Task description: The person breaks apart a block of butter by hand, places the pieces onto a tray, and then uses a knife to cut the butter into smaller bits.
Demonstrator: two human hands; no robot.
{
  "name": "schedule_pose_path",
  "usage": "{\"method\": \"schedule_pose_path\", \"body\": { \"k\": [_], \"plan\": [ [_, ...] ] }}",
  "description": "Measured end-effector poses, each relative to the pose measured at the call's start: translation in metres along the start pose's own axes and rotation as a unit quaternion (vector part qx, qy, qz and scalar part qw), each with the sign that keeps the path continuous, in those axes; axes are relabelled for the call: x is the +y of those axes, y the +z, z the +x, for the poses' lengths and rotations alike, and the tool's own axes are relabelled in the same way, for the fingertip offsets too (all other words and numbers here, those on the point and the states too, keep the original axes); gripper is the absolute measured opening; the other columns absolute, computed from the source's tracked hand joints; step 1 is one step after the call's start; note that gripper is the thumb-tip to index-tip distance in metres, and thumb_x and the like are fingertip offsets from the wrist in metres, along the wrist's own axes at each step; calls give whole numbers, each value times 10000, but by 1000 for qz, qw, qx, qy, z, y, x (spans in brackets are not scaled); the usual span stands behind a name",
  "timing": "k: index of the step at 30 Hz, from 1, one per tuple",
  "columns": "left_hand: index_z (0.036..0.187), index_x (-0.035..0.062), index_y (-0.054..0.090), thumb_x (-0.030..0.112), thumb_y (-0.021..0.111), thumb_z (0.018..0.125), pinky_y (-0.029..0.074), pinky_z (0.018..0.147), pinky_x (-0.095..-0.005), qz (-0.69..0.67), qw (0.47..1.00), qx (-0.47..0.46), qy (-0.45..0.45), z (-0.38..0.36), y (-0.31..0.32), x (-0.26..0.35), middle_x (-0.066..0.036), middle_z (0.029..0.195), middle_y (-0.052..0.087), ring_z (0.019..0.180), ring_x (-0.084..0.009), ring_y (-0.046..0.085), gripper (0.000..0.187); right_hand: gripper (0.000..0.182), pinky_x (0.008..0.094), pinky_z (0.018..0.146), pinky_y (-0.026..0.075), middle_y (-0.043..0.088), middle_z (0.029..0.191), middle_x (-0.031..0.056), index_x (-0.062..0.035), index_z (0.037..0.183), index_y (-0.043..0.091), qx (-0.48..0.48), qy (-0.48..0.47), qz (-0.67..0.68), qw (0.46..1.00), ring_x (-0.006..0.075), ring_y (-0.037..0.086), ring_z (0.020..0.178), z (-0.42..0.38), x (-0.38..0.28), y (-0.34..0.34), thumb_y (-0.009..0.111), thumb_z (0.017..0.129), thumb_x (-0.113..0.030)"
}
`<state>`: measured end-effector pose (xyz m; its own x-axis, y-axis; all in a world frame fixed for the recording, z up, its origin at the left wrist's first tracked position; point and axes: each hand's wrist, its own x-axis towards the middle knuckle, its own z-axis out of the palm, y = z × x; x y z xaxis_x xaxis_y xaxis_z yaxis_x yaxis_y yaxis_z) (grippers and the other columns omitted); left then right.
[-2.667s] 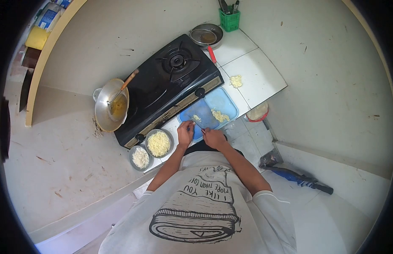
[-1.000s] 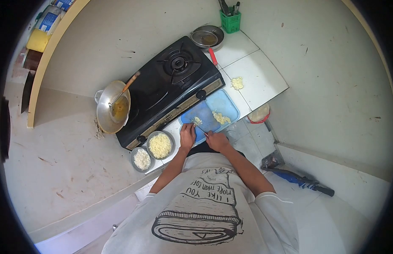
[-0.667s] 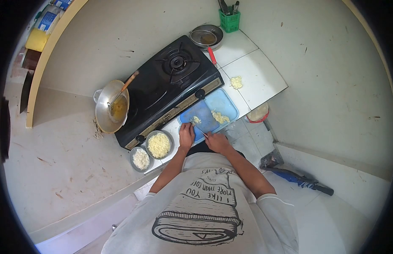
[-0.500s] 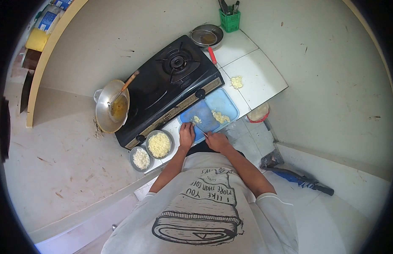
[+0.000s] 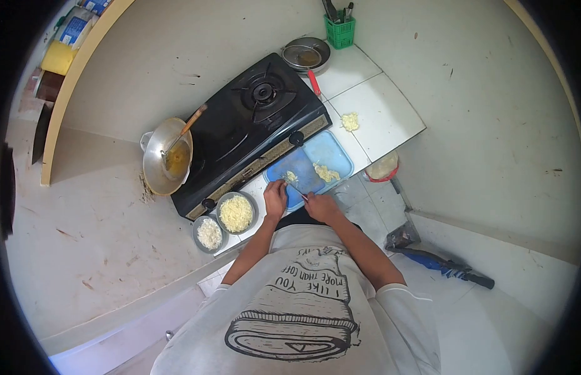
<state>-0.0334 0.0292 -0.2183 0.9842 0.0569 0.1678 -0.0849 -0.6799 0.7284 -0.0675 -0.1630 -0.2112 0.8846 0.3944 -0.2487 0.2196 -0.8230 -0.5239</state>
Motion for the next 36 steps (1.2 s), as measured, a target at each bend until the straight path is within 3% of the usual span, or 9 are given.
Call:
{"method": "schedule_pose_path", "body": {
  "k": [7, 19, 36],
  "plan": [
    [914, -29, 730, -18, 620, 889, 526, 760, -458, -17, 999, 28, 2, 3, 1, 3, -230, 851, 653, 792, -404, 651, 114, 338, 526, 638, 565, 691, 734, 224, 23, 994, 601, -1, 8, 0, 1000, 404, 701, 689, -7, 4, -3, 549, 968, -310],
    [888, -14, 728, -21, 632, 874, 518, 703, -455, 2, 1000, -9, -30, 8, -1, -1, -220, 825, 650, 740, -385, 652, 97, 335, 530, 682, 568, 703, 782, 224, 23, 1002, 589, -28, 19, 0, 999, 407, 709, 731, 2, -8, -8, 541, 975, -307],
    [960, -25, 723, 4, 627, 895, 546, 751, -458, 6, 1000, -11, 11, 1, 0, -7, -239, 939, 666, 819, -416, 669, 119, 320, 510, 631, 573, 703, 740, 201, 17, 979, 591, 1, 25, -17, 1000, 377, 716, 691, 7, -9, 5, 547, 970, -299]
  ]
}}
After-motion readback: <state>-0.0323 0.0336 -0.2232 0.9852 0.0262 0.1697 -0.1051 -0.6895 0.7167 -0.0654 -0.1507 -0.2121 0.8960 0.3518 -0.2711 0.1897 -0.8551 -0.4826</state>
